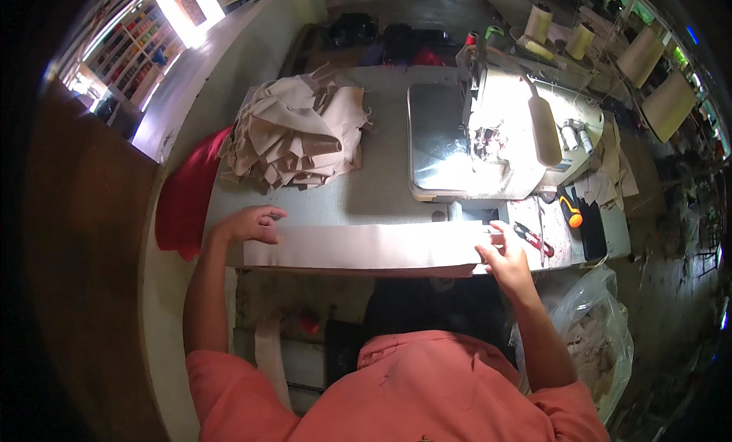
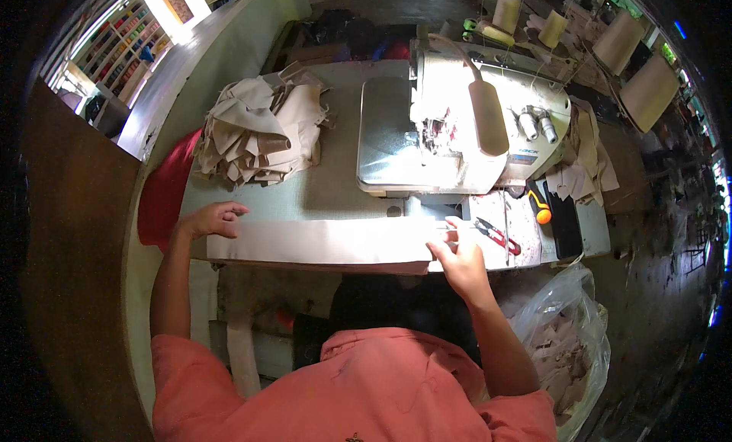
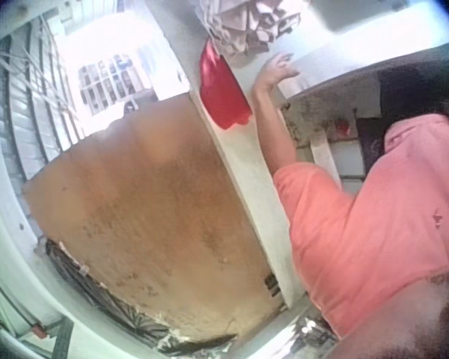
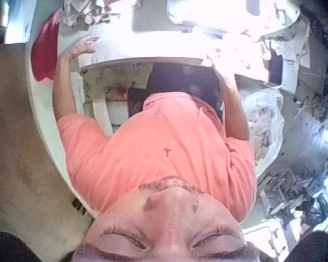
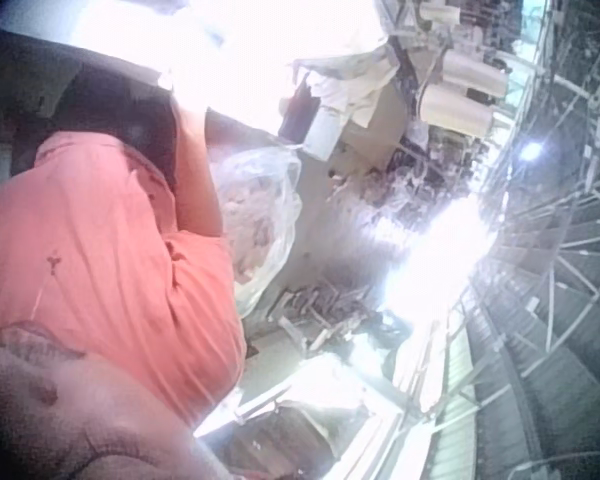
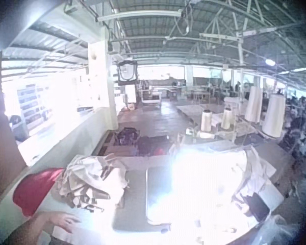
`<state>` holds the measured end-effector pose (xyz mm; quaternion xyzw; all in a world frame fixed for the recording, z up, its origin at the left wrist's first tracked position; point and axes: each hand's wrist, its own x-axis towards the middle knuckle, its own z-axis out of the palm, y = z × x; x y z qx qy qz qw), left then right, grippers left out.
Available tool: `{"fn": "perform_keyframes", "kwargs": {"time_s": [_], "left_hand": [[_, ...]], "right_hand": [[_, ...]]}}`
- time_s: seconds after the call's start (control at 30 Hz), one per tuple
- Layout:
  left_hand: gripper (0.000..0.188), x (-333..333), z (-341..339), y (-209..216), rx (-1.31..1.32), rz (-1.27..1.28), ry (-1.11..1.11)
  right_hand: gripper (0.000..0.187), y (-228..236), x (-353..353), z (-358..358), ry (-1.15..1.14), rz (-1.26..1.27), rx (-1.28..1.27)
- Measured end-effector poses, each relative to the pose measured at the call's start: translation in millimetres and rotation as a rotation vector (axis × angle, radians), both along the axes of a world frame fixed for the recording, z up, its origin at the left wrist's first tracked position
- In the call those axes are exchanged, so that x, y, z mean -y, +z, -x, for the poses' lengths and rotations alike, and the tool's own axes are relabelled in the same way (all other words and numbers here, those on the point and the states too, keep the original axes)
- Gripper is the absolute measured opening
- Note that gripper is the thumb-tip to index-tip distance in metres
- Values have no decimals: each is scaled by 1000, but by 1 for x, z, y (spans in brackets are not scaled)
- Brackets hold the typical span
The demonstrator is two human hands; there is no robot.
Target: The person repeatedly folds small rectangular pieces of light-colored fabric by hand at a sewing workstation. They pick up each piece, fold it in half, and place it on a growing stack to the left of the sewing machine. The person occasionally adjusts the stack and continues folding additional pieces.
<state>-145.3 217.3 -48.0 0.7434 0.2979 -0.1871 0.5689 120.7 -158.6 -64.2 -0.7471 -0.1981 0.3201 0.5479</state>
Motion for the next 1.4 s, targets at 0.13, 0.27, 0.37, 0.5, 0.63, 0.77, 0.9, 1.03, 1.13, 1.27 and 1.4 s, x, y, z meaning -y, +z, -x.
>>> {"fn": "perform_keyframes", "kwargs": {"time_s": [0.13, 0.27, 0.37, 0.5, 0.63, 0.77, 0.9, 1.03, 1.13, 1.27, 1.4], "left_hand": [[41, 10, 8, -11, 319, -542, 326], [12, 112, -63, 23, 583, -831, 273], [8, 187, -118, 15, 906, -878, -66], [10, 259, -163, 11, 768, -1141, -236], [10, 266, -174, -11, 716, -1242, -294], [9, 267, -172, -17, 780, -1217, -173], [8, 271, -173, -21, 644, -1301, -261], [6, 269, -174, -21, 736, -1166, -178], [5, 265, -170, -23, 903, -967, -30], [4, 263, -168, -24, 947, -795, 92], [8, 260, -163, -29, 969, -814, 107]], "right_hand": [[44, 15, 7, 9, 236, 66, 632], [44, 19, 13, 30, 514, 192, 1000], [44, 19, 24, 35, 456, 148, 922], [38, 23, 41, 30, 243, 83, 684], [32, 19, 64, 20, 115, 46, 568], [27, 17, 72, 15, 52, -7, 480], [24, 22, 60, 12, 63, -97, 470], [23, 27, 54, 7, 27, -149, 522], [17, 26, 52, 3, -57, -176, 439], [15, 31, 34, 0, 52, -105, 1], [22, 30, -4, 1, 232, -111, -263]]}}
